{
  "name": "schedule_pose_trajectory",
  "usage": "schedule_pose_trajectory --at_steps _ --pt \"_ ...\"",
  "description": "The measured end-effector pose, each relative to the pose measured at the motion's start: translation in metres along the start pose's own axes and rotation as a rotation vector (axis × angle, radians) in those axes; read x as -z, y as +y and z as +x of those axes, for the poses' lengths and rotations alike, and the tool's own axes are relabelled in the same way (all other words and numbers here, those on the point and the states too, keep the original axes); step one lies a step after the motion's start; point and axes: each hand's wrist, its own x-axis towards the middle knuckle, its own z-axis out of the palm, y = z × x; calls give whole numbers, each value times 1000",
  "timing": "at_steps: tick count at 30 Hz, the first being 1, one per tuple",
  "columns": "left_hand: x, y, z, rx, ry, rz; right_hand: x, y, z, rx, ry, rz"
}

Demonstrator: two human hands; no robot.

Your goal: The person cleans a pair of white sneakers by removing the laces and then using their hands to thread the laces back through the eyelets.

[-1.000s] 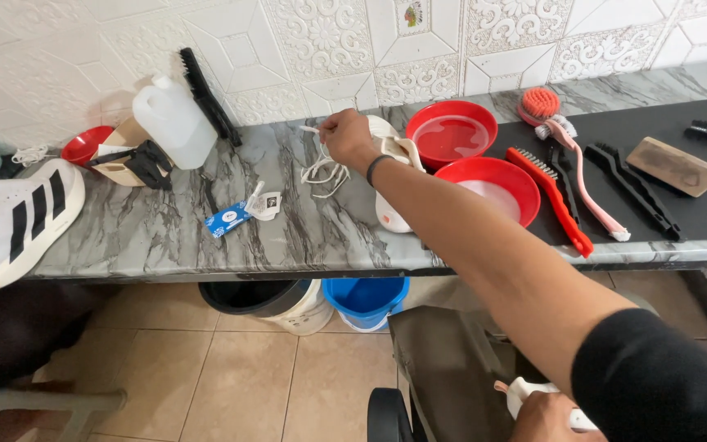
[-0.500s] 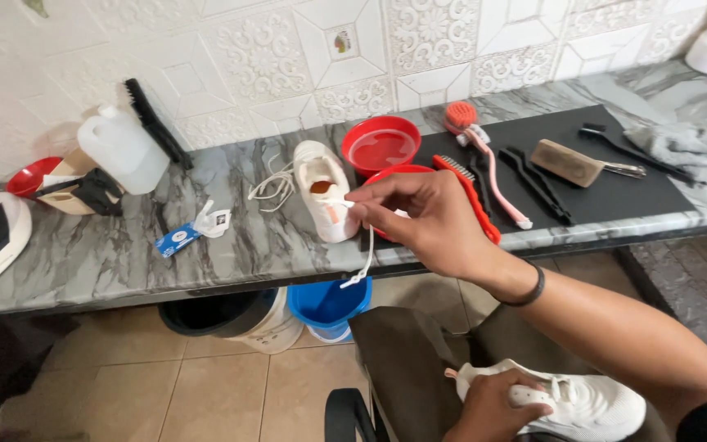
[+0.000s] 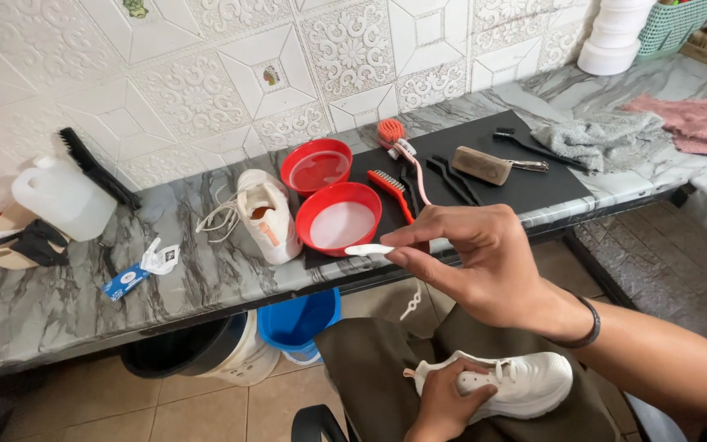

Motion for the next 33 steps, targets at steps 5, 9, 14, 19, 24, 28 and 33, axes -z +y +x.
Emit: schedule_pose_trajectory --at_steps 5,9,14,19,24,28,33 --pt "1 0 0 46 8 14 1 0 -2 10 -5 -34" --pt "2 2 -1 -10 16 -1 -2 0 -4 23 5 -22" --pt "2 6 -2 -4 14 -2 -5 3 -4 17 1 -47" --pt "0 1 -5 71 -16 7 -19 15 7 -98 -83 -48" --pt "0 -9 -6 5 -14 70 -89 69 53 -103 -341 -123" --pt "-2 -11 -6 73 -13 162 -175 133 78 -194 -652 -257" --pt "-7 -55 2 -68 -53 159 -270 178 110 50 -649 -483"
